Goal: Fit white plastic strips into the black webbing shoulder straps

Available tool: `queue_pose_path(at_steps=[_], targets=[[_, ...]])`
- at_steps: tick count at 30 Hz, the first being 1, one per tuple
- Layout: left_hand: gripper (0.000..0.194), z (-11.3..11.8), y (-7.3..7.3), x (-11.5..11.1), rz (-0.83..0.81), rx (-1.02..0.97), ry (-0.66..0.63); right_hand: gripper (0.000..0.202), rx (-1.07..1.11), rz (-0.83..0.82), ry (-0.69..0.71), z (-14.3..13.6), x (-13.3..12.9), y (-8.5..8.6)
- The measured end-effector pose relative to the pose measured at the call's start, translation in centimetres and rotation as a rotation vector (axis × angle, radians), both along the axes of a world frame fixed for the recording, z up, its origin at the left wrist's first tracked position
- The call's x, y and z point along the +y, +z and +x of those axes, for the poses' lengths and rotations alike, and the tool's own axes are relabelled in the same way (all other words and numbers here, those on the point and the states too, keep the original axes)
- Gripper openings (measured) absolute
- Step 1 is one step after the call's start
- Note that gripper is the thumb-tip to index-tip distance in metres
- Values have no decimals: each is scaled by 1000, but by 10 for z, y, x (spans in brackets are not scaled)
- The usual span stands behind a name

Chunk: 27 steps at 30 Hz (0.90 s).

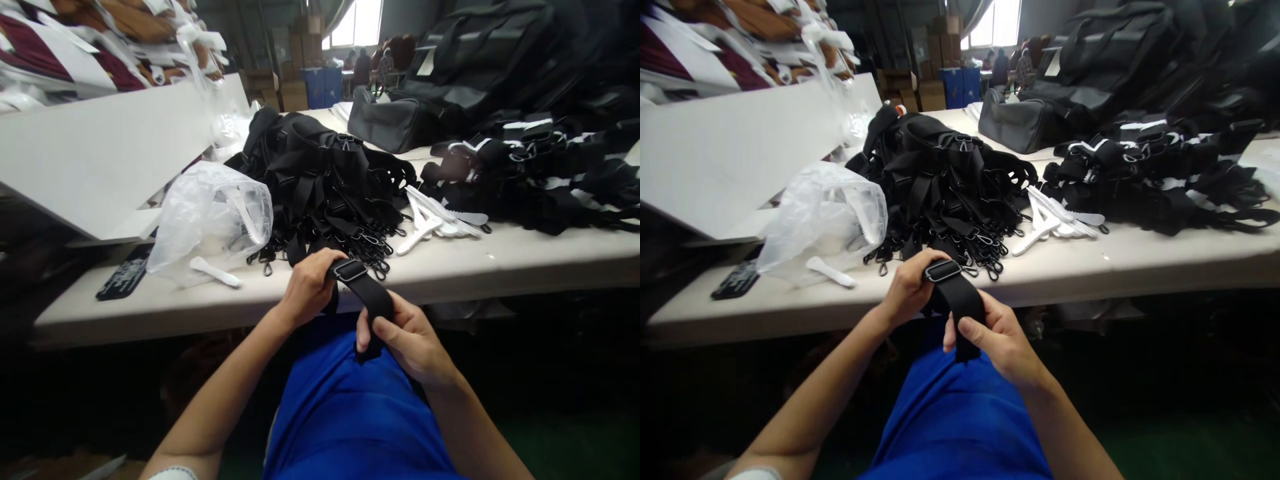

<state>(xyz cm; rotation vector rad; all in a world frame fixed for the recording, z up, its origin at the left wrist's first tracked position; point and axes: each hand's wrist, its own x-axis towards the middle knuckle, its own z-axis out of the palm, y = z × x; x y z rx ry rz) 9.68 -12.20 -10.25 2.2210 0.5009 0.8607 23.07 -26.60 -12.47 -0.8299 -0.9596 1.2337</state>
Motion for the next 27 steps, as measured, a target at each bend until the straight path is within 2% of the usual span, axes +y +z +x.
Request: queue_pose_path(at_steps=[4, 7, 10, 12, 15, 18, 21, 24, 27], targets=[[30, 13, -39, -34, -223, -61, -94, 22, 51, 59, -103, 8, 14, 16], [36, 15, -51, -51, -383, -106, -175, 21, 94, 67, -154, 11, 24, 16], [45, 14, -51, -57, -625, -204, -316, 17, 94, 115, -298, 6, 31, 9], [57, 15, -51, -61, -703, -258, -385, 14, 43, 148, -433, -1, 36, 4], [70, 20, -56, -71, -681, -244, -293, 11, -34, 156, -628, -14, 43, -4], [60, 22, -60, -82, -633, -169, -136, 8, -87, 151, -815, -24, 49, -7], [58, 20, -59, -86, -566, -124, -86, 12, -127, 158, -970, -28, 53, -7], [58, 20, -55, -81, -589, -162, -132, 17, -131, 152, -1028, -27, 60, -6], [67, 24, -54, -74, -655, -277, -217, 19, -9, 96, -968, -22, 68, -8]])
